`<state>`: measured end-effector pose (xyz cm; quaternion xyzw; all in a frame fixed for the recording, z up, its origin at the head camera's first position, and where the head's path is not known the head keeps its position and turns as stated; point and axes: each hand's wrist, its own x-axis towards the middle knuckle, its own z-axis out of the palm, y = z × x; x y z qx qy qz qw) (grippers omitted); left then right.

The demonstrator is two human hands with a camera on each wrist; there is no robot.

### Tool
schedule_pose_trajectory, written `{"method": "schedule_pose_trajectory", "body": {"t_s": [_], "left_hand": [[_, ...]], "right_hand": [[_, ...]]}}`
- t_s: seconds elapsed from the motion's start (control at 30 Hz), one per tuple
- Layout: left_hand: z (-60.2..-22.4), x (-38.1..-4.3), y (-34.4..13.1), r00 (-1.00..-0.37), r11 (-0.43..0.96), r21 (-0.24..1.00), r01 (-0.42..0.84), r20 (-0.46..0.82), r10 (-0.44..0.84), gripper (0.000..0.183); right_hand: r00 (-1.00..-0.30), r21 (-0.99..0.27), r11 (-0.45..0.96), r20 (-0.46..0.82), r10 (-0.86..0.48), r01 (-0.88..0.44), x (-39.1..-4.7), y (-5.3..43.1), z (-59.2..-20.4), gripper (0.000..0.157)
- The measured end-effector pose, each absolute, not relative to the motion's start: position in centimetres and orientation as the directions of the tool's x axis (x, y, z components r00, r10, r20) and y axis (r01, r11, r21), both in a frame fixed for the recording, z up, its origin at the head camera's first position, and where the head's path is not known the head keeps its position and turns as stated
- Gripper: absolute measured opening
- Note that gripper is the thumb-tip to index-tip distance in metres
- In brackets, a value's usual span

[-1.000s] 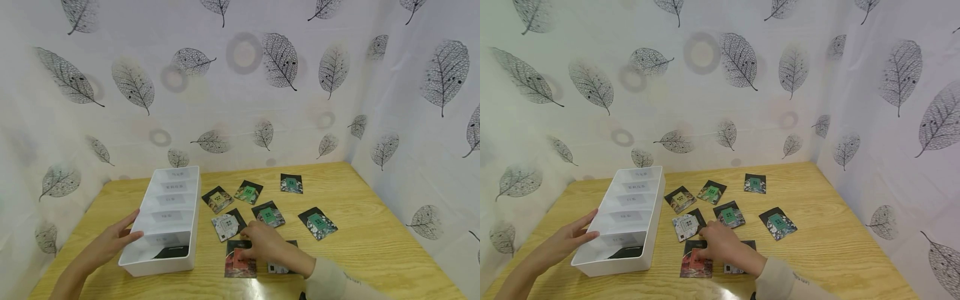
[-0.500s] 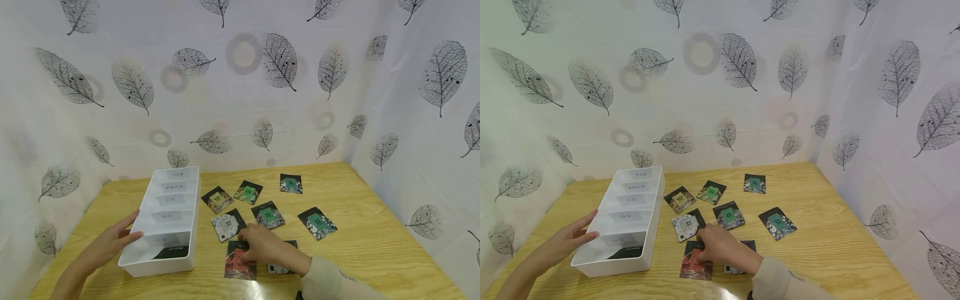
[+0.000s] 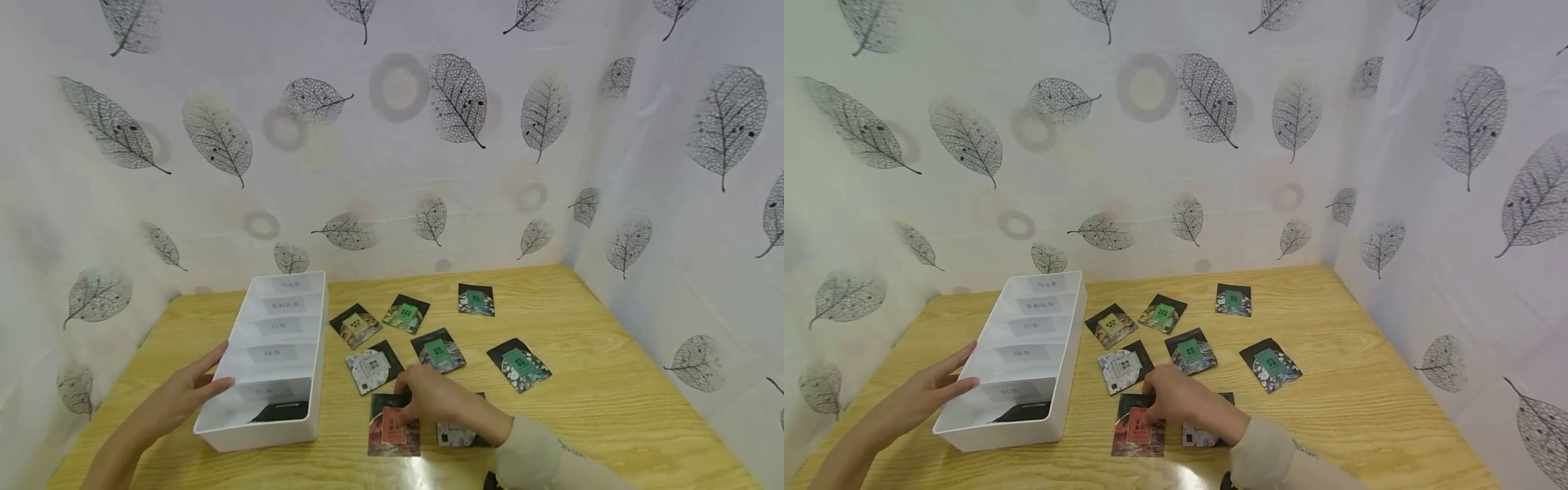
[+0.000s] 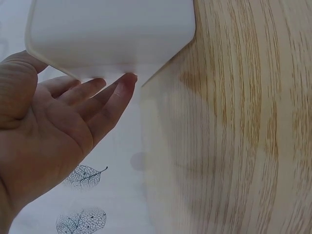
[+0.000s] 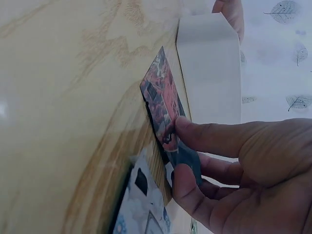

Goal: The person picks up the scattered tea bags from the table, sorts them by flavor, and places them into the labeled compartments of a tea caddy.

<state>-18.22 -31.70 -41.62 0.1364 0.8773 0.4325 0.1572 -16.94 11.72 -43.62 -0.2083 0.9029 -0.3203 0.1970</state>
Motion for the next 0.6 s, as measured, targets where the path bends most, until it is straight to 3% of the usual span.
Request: {"method": "schedule_pose_trajectory", "body": {"t_s": [0.2, 0.6], "left_hand": [[-41.6, -18.2, -31.6, -0.914, 0.579, 0.808, 0.103, -0.152, 0.375, 0.078], [-41.8, -18.1, -31.6, -0.919, 0.574, 0.812, 0.108, -0.138, 0.370, 0.078]], "right_hand": [[-0.820, -0.691, 0.654, -0.155, -0.550, -0.308, -16.7, 12.4, -43.6, 0.017], [-0.808, -0.796, 0.536, -0.106, -0.579, -0.280, -16.9, 13.2, -42.3, 0.011]]}}
